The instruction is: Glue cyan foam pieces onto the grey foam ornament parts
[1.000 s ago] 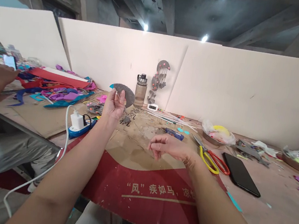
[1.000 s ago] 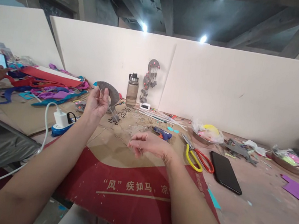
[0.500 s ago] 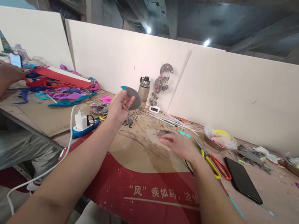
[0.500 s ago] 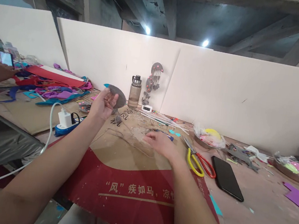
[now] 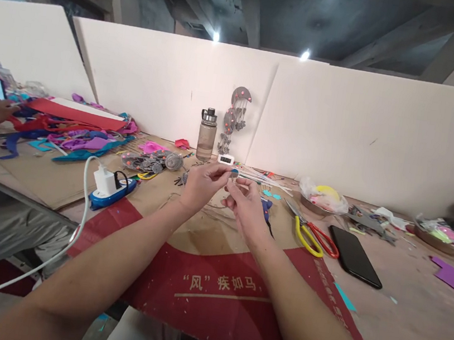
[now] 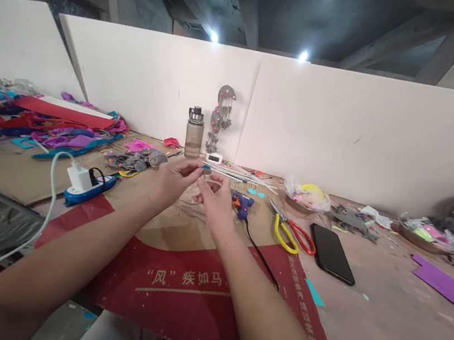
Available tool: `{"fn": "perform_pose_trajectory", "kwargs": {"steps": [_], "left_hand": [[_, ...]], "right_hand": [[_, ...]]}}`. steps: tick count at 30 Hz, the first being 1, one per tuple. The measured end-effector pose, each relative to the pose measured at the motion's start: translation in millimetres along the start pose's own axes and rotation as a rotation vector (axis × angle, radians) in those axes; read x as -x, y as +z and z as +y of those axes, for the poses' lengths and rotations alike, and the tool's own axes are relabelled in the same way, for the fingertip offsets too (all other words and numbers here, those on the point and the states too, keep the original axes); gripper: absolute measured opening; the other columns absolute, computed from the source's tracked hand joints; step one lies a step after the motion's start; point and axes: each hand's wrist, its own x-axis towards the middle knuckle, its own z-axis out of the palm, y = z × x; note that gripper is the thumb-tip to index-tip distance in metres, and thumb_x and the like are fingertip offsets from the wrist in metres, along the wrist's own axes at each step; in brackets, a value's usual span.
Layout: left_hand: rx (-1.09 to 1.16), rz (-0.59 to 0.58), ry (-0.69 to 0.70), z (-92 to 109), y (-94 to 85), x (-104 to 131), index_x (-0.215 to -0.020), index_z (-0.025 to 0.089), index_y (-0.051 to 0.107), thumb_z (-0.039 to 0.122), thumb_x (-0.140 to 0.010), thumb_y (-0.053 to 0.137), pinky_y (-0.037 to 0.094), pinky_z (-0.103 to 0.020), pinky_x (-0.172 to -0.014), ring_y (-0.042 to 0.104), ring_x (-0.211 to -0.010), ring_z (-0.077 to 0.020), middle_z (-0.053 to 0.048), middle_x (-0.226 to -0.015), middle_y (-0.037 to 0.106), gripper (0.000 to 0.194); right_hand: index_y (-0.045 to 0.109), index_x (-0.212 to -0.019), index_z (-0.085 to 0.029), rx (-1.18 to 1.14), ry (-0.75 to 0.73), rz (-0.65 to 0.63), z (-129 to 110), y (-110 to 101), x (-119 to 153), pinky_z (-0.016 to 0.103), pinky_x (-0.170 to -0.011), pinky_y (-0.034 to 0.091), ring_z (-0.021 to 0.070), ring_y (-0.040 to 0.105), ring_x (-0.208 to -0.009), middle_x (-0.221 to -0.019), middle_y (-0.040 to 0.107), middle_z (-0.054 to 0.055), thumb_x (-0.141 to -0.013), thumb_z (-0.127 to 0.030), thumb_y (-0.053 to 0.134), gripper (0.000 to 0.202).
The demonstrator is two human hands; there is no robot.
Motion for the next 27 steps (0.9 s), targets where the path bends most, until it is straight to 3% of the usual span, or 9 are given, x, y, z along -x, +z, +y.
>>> {"fn": "perform_pose_trajectory", "kwargs": {"steps": [4, 10, 18, 27], "left_hand": [[0.165, -0.085, -0.166, -6, 4.2, -2, -0.083, 0.02, 0.077, 0.035, -0.074, 0.073, 0.056, -0.029, -0.078, 0.067, -0.078, -0.0171, -0.002, -0.082, 0.074, 0.018], [0.434, -0.204, -0.356, -5, 7.1, -3, -0.083, 0.015, 0.075, 0.04, -0.067, 0.079, 0.059, -0.034, -0.08, 0.067, -0.074, -0.0153, -0.004, -0.084, 0.073, 0.029], [0.441, -0.231, -0.395, 9, 7.3, 1, -0.074, 0.015, 0.073, 0.039, -0.064, 0.081, 0.058, -0.034, -0.082, 0.064, -0.071, -0.0136, -0.002, -0.076, 0.068, 0.027], [0.426, -0.268, -0.385, 4, 8.0, 2, -0.077, 0.016, 0.073, 0.037, -0.068, 0.078, 0.059, -0.032, -0.081, 0.064, -0.073, -0.0131, -0.002, -0.079, 0.069, 0.023]], "right_hand": [[0.054, -0.085, -0.022, 0.305, -0.117, 0.048, -7, -12, 0, 0.024, -0.052, 0.037, 0.0106, 0.042, -0.058, -0.069, 0.047, -0.004, -0.076, -0.042, 0.06, 0.023], [0.055, -0.085, -0.021, 0.522, -0.298, 0.15, -16, -17, 0, 0.027, -0.063, 0.039, 0.0138, 0.046, -0.065, -0.072, 0.051, -0.002, -0.081, -0.032, 0.054, 0.012], [0.059, -0.086, -0.022, 0.625, -0.309, 0.196, -18, -22, 0, 0.027, -0.062, 0.036, 0.0147, 0.043, -0.062, -0.066, 0.047, -0.003, -0.083, -0.034, 0.055, 0.013], [0.061, -0.078, -0.02, 0.583, -0.236, 0.201, -18, -23, -5, 0.026, -0.059, 0.035, 0.0142, 0.042, -0.061, -0.065, 0.05, -0.002, -0.08, -0.035, 0.056, 0.016]]}}
